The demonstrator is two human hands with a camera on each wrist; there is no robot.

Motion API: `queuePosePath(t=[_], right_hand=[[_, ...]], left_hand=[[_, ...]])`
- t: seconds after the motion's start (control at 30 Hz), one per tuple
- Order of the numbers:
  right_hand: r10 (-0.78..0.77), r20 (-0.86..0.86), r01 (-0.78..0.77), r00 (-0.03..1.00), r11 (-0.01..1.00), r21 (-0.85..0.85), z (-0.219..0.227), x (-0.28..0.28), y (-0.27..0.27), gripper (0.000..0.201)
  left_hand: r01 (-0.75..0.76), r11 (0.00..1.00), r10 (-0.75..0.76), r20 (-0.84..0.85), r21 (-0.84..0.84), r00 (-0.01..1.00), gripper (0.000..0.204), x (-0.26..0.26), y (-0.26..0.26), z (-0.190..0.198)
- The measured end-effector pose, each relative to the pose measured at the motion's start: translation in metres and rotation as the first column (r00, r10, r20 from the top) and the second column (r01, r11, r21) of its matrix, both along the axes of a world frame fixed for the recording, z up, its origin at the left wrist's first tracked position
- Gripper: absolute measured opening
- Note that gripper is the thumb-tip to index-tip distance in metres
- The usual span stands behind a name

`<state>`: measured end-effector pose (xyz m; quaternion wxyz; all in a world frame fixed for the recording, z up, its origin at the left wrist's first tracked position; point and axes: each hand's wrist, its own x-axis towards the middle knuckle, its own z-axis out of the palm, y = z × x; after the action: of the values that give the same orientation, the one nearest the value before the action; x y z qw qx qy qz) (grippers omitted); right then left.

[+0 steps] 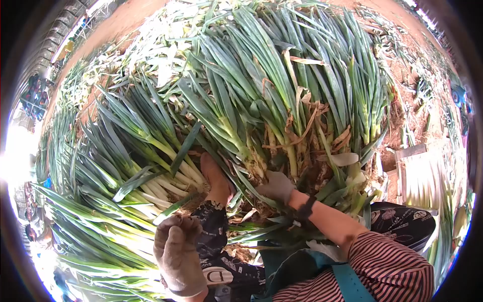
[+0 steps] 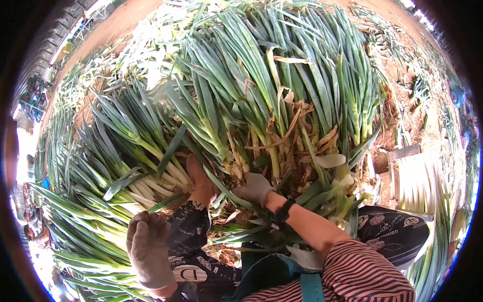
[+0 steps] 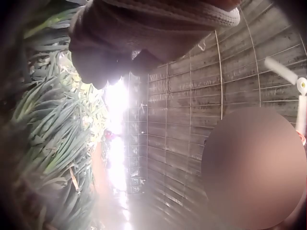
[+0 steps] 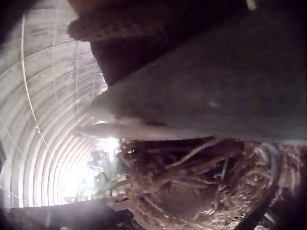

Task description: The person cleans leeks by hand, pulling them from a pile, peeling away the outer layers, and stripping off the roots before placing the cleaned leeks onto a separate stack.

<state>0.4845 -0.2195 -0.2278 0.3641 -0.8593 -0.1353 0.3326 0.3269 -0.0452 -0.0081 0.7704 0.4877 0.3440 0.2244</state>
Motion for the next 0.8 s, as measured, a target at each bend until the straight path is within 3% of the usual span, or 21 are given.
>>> queuePosePath(t=[0.07, 0.17, 0.23, 0.3, 0.33, 0.37, 0.43, 0.5, 0.53, 0.6, 0.63, 0.67, 0.7, 0.73, 0.77, 0.8], right_hand=[[-0.102, -0.043, 0.108, 0.994, 0.977, 0.184, 0.019, -0.019, -0.017, 0.063], [-0.041, 0.006, 0.039, 0.999, 0.971, 0.235, 0.081, -0.042, -0.034, 0.063], [0.071, 0.045, -0.077, 0.996, 0.984, 0.16, 0.101, -0.057, -0.047, 0.055], [0.121, 0.162, -0.147, 0.979, 0.976, 0.163, 0.133, -0.076, -0.063, 0.048], [0.388, 0.445, -0.436, 0.807, 0.9, 0.008, 0.151, -0.084, -0.069, 0.037], [0.601, 0.624, -0.601, 0.499, 0.759, -0.249, 0.165, -0.088, -0.075, 0.026], [0.405, 0.738, -0.445, 0.539, 0.881, -0.159, 0.173, -0.097, -0.085, 0.026], [0.045, 0.791, -0.149, 0.611, 0.987, 0.059, 0.18, -0.098, -0.099, 0.028], [-0.023, 0.863, -0.08, 0.505, 0.994, 0.074, 0.169, -0.092, -0.102, 0.034], [0.05, 0.752, -0.188, 0.657, 0.977, 0.099, 0.103, -0.094, -0.107, 0.031], [-0.049, 0.584, -0.119, 0.81, 0.962, 0.246, 0.115, -0.099, -0.111, 0.034], [-0.165, 0.371, 0.006, 0.914, 0.919, 0.394, 0.13, -0.103, -0.115, 0.038], [-0.277, 0.152, 0.168, 0.949, 0.85, 0.5, 0.145, -0.108, -0.119, 0.041], [-0.323, 0.196, 0.22, 0.926, 0.883, 0.415, 0.166, -0.116, -0.127, 0.043], [-0.362, 0.239, 0.277, 0.901, 0.904, 0.325, 0.18, -0.122, -0.133, 0.044], [-0.41, 0.21, 0.316, 0.888, 0.873, 0.372, 0.188, -0.125, -0.137, 0.049]], left_hand=[[0.039, 0.999, -0.038, -0.02, 0.03, 0.999, 0.025, 0.0, -0.002, -0.005], [0.08, 0.994, -0.073, -0.093, 0.079, 0.993, 0.025, 0.005, -0.004, -0.016], [0.139, 0.977, -0.103, -0.214, 0.16, 0.971, 0.029, 0.012, -0.012, -0.018], [0.305, 0.933, -0.279, -0.148, 0.191, 0.949, 0.036, 0.013, -0.014, -0.027], [0.366, 0.868, -0.326, -0.171, 0.335, 0.93, 0.041, 0.019, -0.021, -0.021], [0.343, 0.938, -0.332, -0.152, 0.047, 0.931, 0.038, 0.02, -0.038, -0.01], [0.292, 0.952, -0.295, 0.016, 0.095, 0.955, 0.031, 0.023, -0.057, -0.013], [0.36, 0.931, -0.363, 0.208, 0.056, 0.908, 0.025, 0.021, -0.078, 0.01], [0.332, 0.941, -0.338, 0.13, 0.071, 0.932, 0.027, 0.019, -0.087, 0.021], [0.251, 0.955, -0.253, -0.006, 0.156, 0.967, 0.036, 0.021, -0.108, 0.048], [0.237, 0.959, -0.239, -0.004, 0.154, 0.971, 0.034, 0.021, -0.111, 0.044], [0.316, 0.75, -0.334, -0.079, 0.582, 0.939, 0.032, 0.018, -0.096, 0.015], [0.326, 0.367, -0.375, -0.183, 0.871, 0.909, 0.031, 0.019, -0.082, -0.008], [0.217, 0.949, -0.257, 0.167, 0.227, 0.952, 0.024, 0.018, -0.117, 0.011], [0.238, 0.501, -0.271, -0.111, 0.832, 0.956, 0.02, 0.011, -0.127, 0.02], [0.306, 0.786, -0.276, -0.139, 0.538, 0.951, 0.02, 0.009, -0.137, 0.013]])
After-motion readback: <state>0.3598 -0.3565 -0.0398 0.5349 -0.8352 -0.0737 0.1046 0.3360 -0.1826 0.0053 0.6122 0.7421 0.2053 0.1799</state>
